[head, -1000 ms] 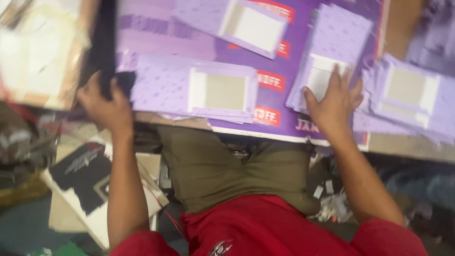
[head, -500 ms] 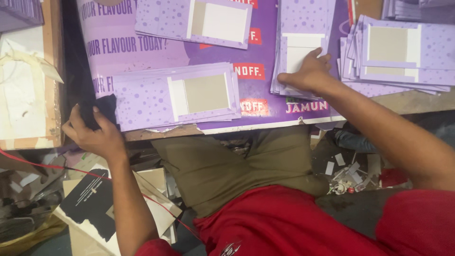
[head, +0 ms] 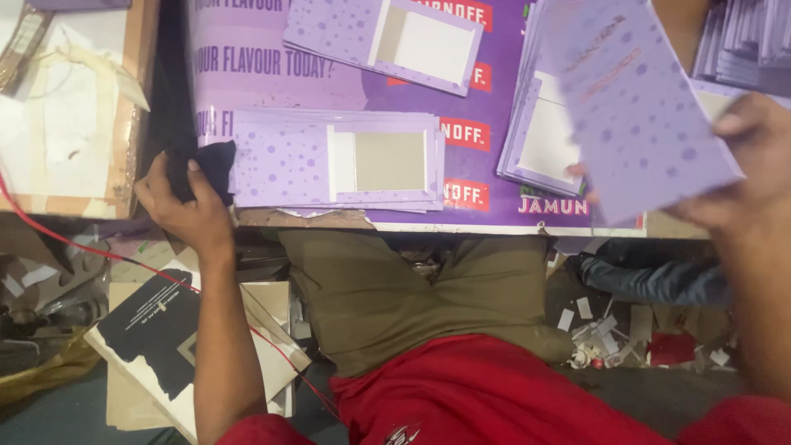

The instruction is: The person wipes the surface of purple cards with a black cloth and stacks them on a table. The person handles the cards one at a time, wiping each with the cloth before placing it into a growing pile.

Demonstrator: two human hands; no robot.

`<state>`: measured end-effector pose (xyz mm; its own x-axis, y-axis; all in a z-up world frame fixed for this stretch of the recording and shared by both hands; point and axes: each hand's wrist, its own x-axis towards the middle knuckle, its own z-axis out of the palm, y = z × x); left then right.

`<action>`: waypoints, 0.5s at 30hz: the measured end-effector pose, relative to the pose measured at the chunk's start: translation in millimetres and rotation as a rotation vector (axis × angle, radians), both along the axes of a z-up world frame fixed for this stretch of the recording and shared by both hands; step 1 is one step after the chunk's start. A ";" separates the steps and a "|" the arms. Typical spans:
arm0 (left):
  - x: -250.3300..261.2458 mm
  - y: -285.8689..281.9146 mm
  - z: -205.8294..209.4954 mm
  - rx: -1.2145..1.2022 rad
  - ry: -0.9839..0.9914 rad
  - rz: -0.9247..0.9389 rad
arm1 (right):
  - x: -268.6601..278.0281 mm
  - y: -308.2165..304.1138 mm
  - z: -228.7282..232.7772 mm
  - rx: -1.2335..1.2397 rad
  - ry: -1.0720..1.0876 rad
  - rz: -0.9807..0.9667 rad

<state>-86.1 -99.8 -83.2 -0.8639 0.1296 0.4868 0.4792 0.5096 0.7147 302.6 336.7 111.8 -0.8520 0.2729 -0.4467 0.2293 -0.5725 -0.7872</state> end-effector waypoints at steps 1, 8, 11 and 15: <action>-0.1 -0.7 7.0 0.033 0.001 -0.014 | -0.5 -11.6 -7.3 -0.138 0.138 -0.003; 48.3 2.4 67.2 0.166 0.242 0.019 | -94.5 -90.1 -101.9 -0.609 0.239 0.236; 73.9 29.7 87.2 -0.095 0.154 -0.221 | -111.9 -98.4 -113.5 -0.574 0.237 0.244; 82.3 87.8 106.9 0.041 -0.028 -0.445 | -102.0 -98.2 -120.4 -0.502 0.286 -0.034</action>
<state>-3.8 -12.0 23.8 -0.7413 0.4732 0.4760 0.6254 0.2292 0.7459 200.5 238.5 -8.6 -0.9524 0.1167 -0.2818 0.0220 -0.8951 -0.4452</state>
